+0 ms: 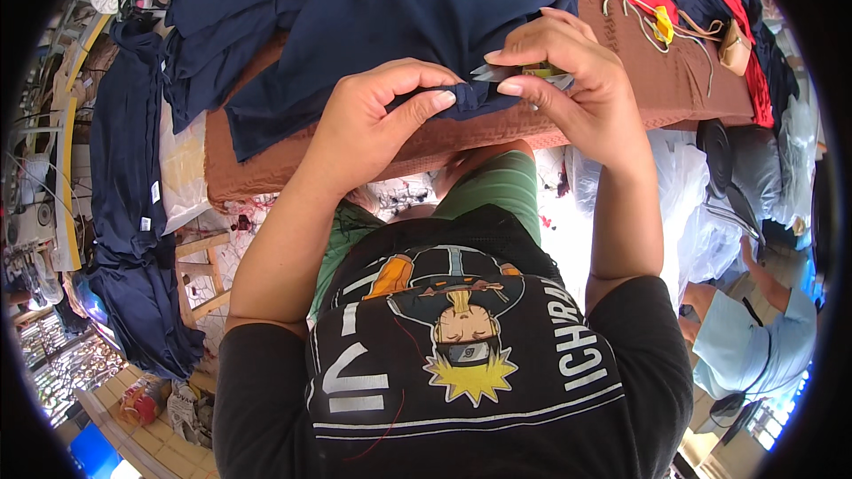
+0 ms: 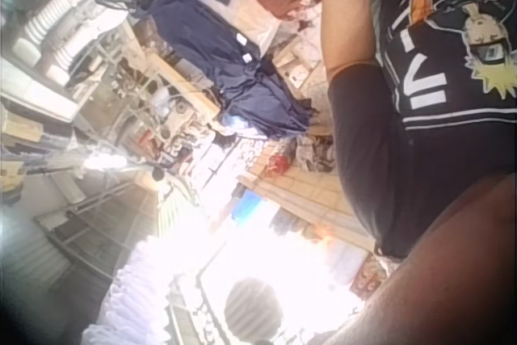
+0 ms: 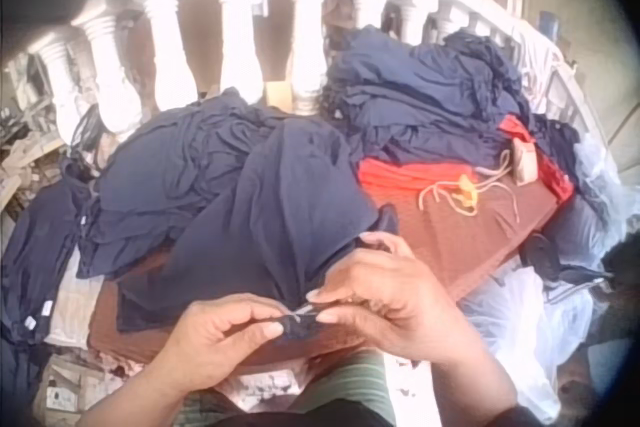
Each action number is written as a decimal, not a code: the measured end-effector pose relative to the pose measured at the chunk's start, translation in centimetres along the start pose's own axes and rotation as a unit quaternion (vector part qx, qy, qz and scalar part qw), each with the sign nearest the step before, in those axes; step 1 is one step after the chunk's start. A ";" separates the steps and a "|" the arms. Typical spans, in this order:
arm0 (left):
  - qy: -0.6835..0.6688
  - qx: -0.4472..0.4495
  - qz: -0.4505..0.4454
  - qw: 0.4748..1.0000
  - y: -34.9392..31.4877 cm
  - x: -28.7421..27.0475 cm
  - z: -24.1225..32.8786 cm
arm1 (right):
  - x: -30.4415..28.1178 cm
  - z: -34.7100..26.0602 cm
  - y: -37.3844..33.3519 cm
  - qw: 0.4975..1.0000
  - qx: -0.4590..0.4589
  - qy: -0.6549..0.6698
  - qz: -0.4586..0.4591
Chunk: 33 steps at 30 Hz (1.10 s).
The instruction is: The person uses thread nippers to trim excess threads and remove small white labels from navy blue garments on a padded workspace. They handle several items one at a time, flipping them over to inspect seams and moving finished items to a pile.
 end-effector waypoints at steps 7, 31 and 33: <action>0.098 0.038 -0.057 0.993 0.1 -0.1 0.6 | 0.8 1.5 0.9 0.983 -0.038 0.141 -0.107; 0.169 0.154 0.149 0.962 0.4 -14.4 18.8 | -3.9 7.7 -1.3 0.936 0.236 0.174 0.193; 0.089 0.077 -0.078 0.990 -3.1 -16.6 24.6 | -4.2 9.5 -2.4 0.918 0.271 0.169 0.233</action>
Point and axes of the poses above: each hand's wrist, its own y-axis towards the middle knuckle, its own x-axis out of the palm, z = x × y, the point moved 2 cm from there along y, towards the middle knuckle, and after that the axes turned 14 degrees about -y, right-handed, at the moved point
